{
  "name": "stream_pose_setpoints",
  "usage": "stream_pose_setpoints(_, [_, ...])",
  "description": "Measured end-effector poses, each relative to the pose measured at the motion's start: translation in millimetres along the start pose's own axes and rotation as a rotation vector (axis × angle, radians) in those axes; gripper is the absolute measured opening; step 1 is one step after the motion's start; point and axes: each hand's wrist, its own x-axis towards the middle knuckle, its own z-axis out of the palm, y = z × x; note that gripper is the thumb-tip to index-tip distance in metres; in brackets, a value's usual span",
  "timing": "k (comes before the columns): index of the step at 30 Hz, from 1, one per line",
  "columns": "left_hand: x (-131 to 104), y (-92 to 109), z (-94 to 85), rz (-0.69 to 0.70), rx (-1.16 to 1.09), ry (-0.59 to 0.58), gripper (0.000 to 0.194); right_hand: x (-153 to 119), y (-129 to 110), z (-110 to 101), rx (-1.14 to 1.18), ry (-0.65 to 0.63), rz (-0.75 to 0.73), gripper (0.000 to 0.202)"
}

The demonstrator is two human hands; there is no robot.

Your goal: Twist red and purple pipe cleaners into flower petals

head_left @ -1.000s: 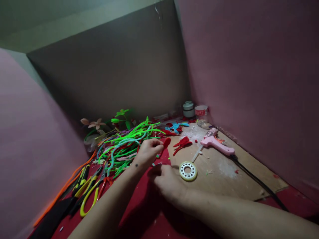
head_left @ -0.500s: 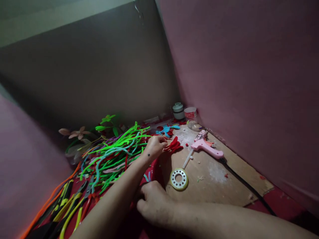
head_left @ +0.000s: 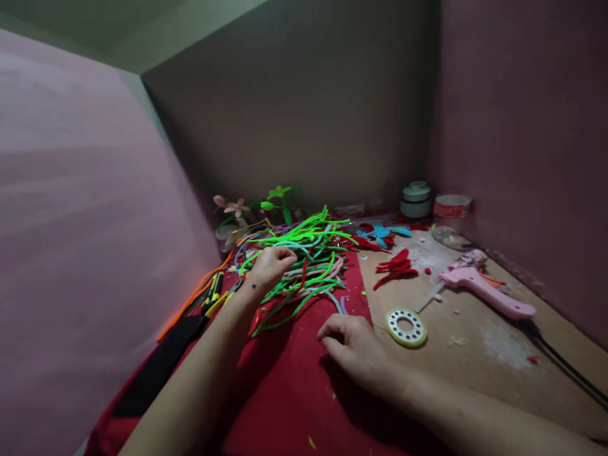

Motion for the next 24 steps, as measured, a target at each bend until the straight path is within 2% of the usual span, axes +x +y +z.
stream_pose_setpoints(2, [-6, -13, -2.7, -0.031, 0.003, 0.017, 0.028, -2, -1, 0, -0.019, -0.026, -0.044, 0.023])
stream_pose_setpoints(5, [-14, -22, 8.5, -0.052, 0.008, -0.013, 0.026, -4, -5, -1, -0.052, -0.026, -0.088, 0.022])
stream_pose_setpoints(9, [-23, -19, 31.9, -0.071, 0.036, -0.032, 0.018, -3, -14, -3, -0.085, -0.041, -0.062, 0.021])
stream_pose_setpoints(11, [-25, -16, 37.6, -0.073, 0.046, -0.028, 0.014, -3, -16, -4, -0.1, -0.045, -0.043, 0.021])
stream_pose_setpoints(16, [-27, -16, 38.2, -0.061, 0.031, -0.001, 0.018, -3, -12, -2, -0.07, -0.038, -0.027, 0.02])
stream_pose_setpoints(20, [-26, -18, 41.1, -0.065, -0.029, -0.015, 0.011, -4, -9, -1, -0.069, -0.046, -0.009, 0.02])
stream_pose_setpoints(24, [-19, -16, 31.9, -0.092, -0.164, -0.002, 0.013, -5, -11, -3, -0.086, -0.037, -0.012, 0.02])
